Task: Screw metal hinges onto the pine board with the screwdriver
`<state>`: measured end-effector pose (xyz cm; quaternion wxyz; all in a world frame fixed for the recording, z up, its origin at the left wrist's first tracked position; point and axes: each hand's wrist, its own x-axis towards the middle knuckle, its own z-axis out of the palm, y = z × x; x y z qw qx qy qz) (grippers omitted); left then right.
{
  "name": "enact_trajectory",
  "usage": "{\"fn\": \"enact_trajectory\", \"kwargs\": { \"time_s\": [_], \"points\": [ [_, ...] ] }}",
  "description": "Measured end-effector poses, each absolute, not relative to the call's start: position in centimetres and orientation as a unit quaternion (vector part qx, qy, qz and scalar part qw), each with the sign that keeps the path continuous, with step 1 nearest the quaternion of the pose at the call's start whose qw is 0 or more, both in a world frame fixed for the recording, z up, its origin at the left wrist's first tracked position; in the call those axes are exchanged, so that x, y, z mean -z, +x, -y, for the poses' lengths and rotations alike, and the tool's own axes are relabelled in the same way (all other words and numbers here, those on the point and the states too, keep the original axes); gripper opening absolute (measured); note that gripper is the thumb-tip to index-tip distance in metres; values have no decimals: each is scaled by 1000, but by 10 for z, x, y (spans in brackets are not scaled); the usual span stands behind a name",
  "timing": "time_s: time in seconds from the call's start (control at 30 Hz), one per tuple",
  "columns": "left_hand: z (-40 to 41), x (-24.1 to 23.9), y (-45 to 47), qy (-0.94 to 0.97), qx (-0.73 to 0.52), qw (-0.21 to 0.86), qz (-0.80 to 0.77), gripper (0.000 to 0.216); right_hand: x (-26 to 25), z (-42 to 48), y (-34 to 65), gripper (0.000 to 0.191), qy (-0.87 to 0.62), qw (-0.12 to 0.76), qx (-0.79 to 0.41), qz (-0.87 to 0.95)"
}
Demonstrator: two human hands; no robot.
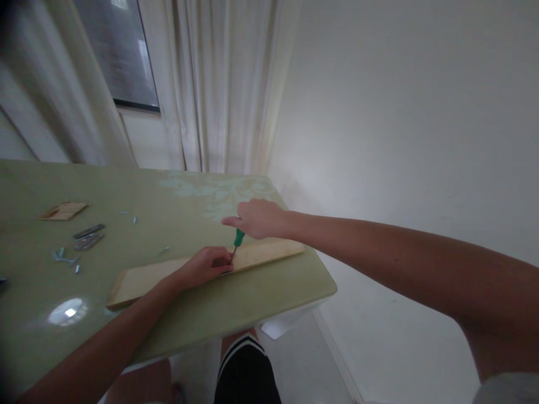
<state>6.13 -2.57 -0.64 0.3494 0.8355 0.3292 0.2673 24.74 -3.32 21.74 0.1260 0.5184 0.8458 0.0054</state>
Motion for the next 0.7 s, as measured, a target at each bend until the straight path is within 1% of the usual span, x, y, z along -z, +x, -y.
{"fn": "enact_trajectory", "kwargs": {
  "time_s": [0.03,0.07,0.17,0.2,0.23,0.27,0.3,0.33,0.4,0.43,0.47,0.53,0.6,0.63,0.67,0.7],
  "points": [
    [26,6,61,837,-266,344,-332,19,-218,33,246,54,516,130,-8,-847],
    [26,6,61,838,-265,338,-336,18,-219,33,245,49,480,136,-3,-867],
    [27,6,60,842,-264,320,-345,18,-225,35,246,26,260,147,37,-954],
    [27,6,60,843,-263,315,-348,18,-226,36,247,22,206,146,52,-966],
    [28,5,59,844,-262,312,-350,19,-227,36,248,21,185,144,64,-970],
    [28,4,59,844,-260,310,-351,19,-227,36,250,21,200,141,67,-967],
    [28,3,59,845,-259,309,-352,19,-225,36,251,21,248,137,63,-957],
    [28,3,59,846,-258,310,-349,18,-223,35,251,25,312,133,53,-939],
    [26,1,59,852,-253,315,-332,19,-217,32,250,43,427,122,26,-896],
    [24,1,59,857,-249,320,-318,19,-215,31,249,48,459,114,16,-881],
    [23,1,59,862,-245,324,-304,19,-214,30,248,49,463,107,14,-879],
    [21,3,59,867,-241,329,-288,19,-215,30,246,36,382,109,24,-918],
    [20,4,59,866,-242,327,-292,19,-219,32,245,23,241,128,27,-962],
    [20,4,60,864,-244,324,-298,18,-220,33,245,19,186,136,24,-973],
    [21,4,60,863,-246,321,-304,16,-222,33,246,18,167,139,19,-976],
    [22,3,60,862,-247,319,-308,15,-222,34,246,20,190,137,14,-972]
  ]
}}
